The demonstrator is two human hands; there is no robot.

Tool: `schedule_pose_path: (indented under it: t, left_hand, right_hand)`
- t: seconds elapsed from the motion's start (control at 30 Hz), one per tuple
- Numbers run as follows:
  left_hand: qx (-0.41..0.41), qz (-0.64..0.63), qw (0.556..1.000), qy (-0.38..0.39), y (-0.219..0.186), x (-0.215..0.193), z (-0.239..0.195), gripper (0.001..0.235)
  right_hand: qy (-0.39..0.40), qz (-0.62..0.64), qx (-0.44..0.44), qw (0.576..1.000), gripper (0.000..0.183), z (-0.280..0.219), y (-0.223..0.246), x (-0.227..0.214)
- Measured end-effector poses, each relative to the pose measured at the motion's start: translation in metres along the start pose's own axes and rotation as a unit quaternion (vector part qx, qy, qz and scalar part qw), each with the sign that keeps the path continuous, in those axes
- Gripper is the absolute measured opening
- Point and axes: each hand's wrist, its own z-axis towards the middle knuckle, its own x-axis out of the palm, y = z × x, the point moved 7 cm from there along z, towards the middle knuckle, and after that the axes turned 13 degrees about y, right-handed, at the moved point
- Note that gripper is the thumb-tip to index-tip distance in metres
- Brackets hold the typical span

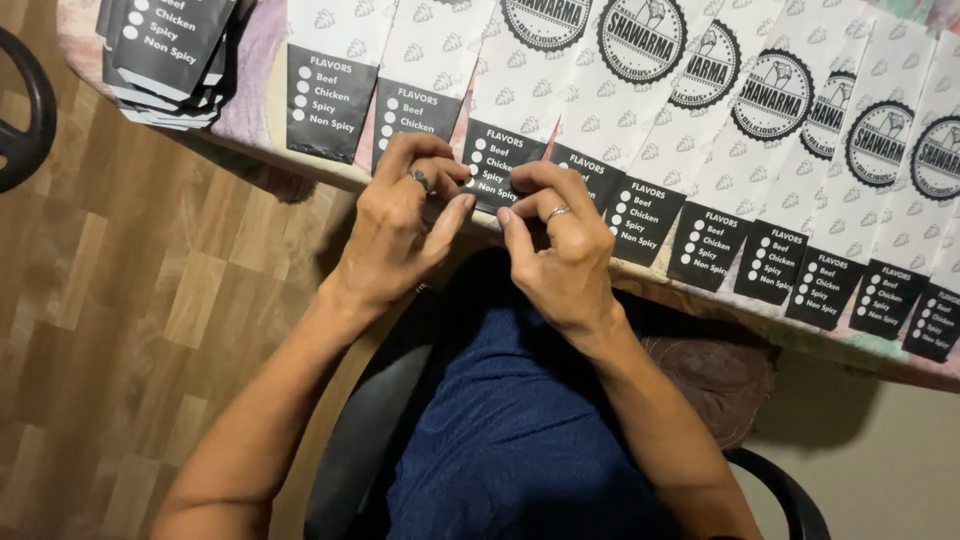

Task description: Manually assembling paper bags by laying them out, applying glue to the bottom edge, and folding them to seal.

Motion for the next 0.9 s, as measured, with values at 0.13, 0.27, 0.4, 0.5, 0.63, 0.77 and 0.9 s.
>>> schedule_pose_path:
  t: [0.13,0.27,0.4,0.5,0.63,0.77,0.9]
  left_hand:
    - [0.002,-0.020,0.999,-0.043,-0.001,-0.002,0.002,0.015]
    - [0.003,-0.014,0.999,-0.050,0.002,-0.002,0.001,0.022]
    - [0.004,-0.021,0.998,-0.058,0.005,0.000,-0.002,0.020]
    - [-0.010,-0.012,0.998,-0.068,-0.002,0.004,-0.001,0.020]
    - [-0.020,0.076,0.993,-0.089,-0.014,0.009,-0.003,0.027]
    - [-0.034,-0.015,0.992,-0.118,-0.013,0.008,-0.005,0.037]
    - [-0.049,-0.035,0.990,-0.131,-0.008,0.010,-0.008,0.034]
  right_hand:
    - [0.033,0.032,0.038,0.998,0.014,0.013,0.002,-0.008]
    - [0.037,0.032,0.037,0.998,0.018,0.017,0.000,-0.003]
    - [0.066,0.047,0.042,0.996,0.016,0.014,-0.007,-0.004]
    - [0.083,0.055,0.061,0.993,0.020,0.014,-0.009,-0.007]
    - [0.085,0.055,0.050,0.994,0.019,0.016,-0.005,-0.008]
    - [0.089,0.059,0.048,0.993,0.018,0.014,-0.003,-0.010]
    - [0.084,0.057,0.047,0.994,0.018,0.014,-0.006,-0.007]
